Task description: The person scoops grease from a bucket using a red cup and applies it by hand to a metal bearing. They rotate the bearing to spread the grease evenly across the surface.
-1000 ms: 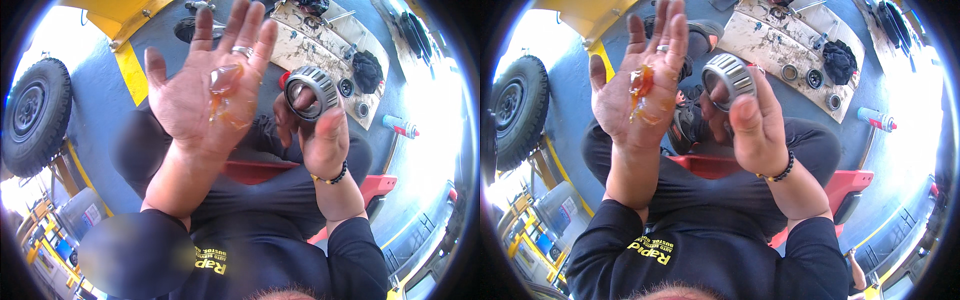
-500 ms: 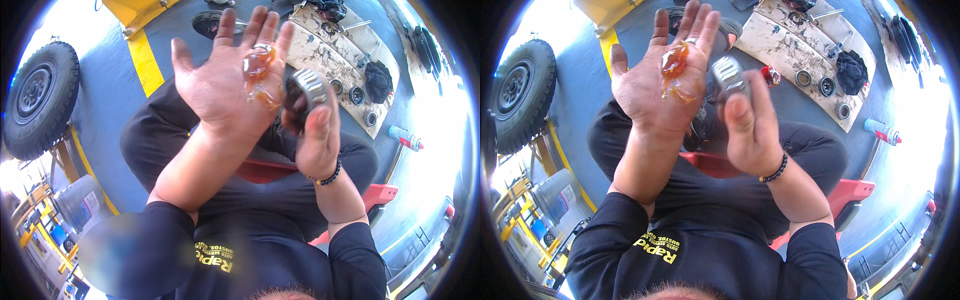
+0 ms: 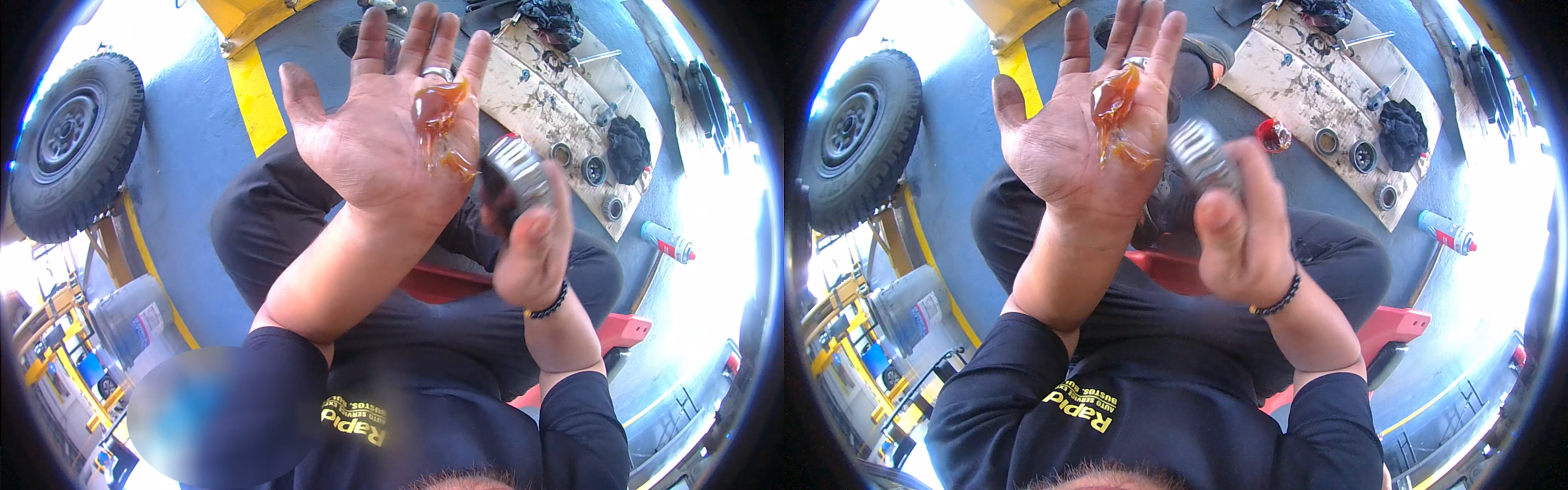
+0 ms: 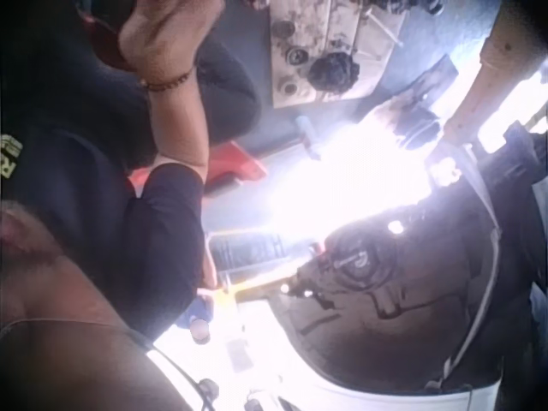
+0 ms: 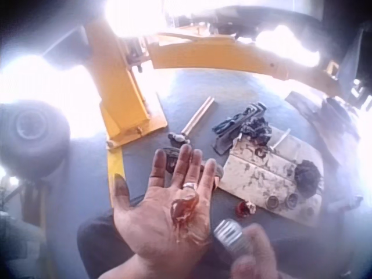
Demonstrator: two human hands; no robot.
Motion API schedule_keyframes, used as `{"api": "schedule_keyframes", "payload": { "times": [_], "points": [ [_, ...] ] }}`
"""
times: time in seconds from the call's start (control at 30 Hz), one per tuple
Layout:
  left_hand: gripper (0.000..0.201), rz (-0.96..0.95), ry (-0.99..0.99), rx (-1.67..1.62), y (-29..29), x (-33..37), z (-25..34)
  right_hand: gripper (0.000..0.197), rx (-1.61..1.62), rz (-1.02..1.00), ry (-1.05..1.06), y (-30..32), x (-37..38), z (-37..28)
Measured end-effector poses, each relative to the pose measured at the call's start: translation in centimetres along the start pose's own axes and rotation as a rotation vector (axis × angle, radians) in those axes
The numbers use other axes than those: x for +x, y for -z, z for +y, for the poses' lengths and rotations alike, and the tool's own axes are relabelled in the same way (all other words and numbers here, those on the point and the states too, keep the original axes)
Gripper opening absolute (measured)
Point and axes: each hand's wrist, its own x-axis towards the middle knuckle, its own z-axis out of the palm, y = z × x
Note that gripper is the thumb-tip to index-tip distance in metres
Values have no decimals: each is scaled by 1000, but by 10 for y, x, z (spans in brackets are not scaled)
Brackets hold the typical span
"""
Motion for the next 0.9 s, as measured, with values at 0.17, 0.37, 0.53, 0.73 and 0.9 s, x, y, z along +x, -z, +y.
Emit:
{"api": "schedule_keyframes", "payload": {
  "times": [0.17,0.37,0.53,0.73,0.9],
  "points": [
    [69,-39,25,-9,3,0,-3,42,63,67,289,-6,28,0],
    [70,-83,39,5,5,4,6,48,70,34,394,0,20,5],
    [71,-99,40,1,7,4,0,47,4,87,379,-8,30,10],
    [72,-114,10,22,7,5,-2,52,103,88,222,-11,24,-1],
    [74,-133,-88,93,15,12,4,43,-120,-62,517,-12,19,6]
  ]
}}
